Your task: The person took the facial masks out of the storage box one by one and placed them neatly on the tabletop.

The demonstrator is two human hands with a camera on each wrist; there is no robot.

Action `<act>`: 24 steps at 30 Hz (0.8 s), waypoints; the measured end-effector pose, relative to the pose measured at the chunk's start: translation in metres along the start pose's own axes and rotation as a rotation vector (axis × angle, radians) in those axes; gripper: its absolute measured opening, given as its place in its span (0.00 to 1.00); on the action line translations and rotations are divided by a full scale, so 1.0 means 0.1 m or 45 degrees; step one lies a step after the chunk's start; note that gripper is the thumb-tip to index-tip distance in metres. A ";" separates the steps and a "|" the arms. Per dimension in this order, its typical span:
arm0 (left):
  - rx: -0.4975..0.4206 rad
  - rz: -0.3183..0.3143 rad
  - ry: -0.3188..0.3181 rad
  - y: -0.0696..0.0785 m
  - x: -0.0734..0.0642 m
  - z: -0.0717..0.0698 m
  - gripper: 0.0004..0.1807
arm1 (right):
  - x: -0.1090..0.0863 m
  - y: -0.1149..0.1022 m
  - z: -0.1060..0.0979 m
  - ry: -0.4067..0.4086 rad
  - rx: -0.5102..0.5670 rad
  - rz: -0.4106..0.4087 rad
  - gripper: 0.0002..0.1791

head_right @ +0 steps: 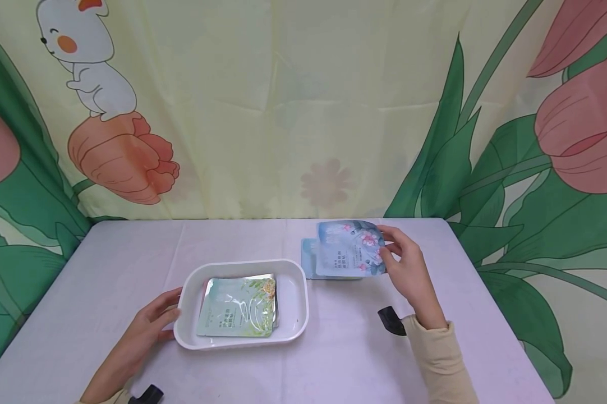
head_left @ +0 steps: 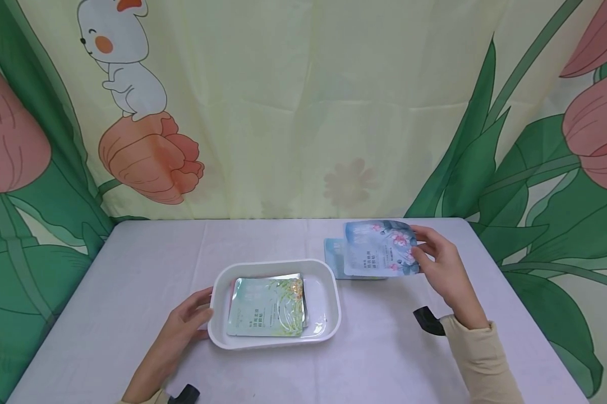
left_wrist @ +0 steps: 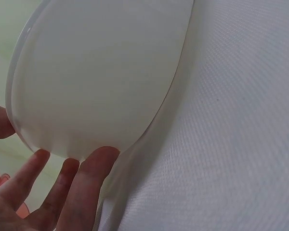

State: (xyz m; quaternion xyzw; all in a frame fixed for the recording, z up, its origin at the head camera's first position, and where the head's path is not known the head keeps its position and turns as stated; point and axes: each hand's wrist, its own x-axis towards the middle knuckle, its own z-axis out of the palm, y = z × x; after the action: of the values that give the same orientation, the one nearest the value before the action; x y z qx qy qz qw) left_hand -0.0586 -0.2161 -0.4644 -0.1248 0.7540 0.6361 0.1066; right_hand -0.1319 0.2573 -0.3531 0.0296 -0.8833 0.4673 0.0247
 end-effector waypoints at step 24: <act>-0.045 0.011 -0.013 0.00 0.00 0.00 0.30 | 0.06 0.34 -0.22 0.079 -0.099 0.086 0.28</act>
State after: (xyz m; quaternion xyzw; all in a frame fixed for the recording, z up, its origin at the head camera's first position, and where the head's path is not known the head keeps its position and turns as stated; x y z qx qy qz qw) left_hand -0.0584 -0.2157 -0.4640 -0.1202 0.7425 0.6505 0.1055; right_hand -0.1403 0.2945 -0.3676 -0.0158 -0.9001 0.4339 0.0374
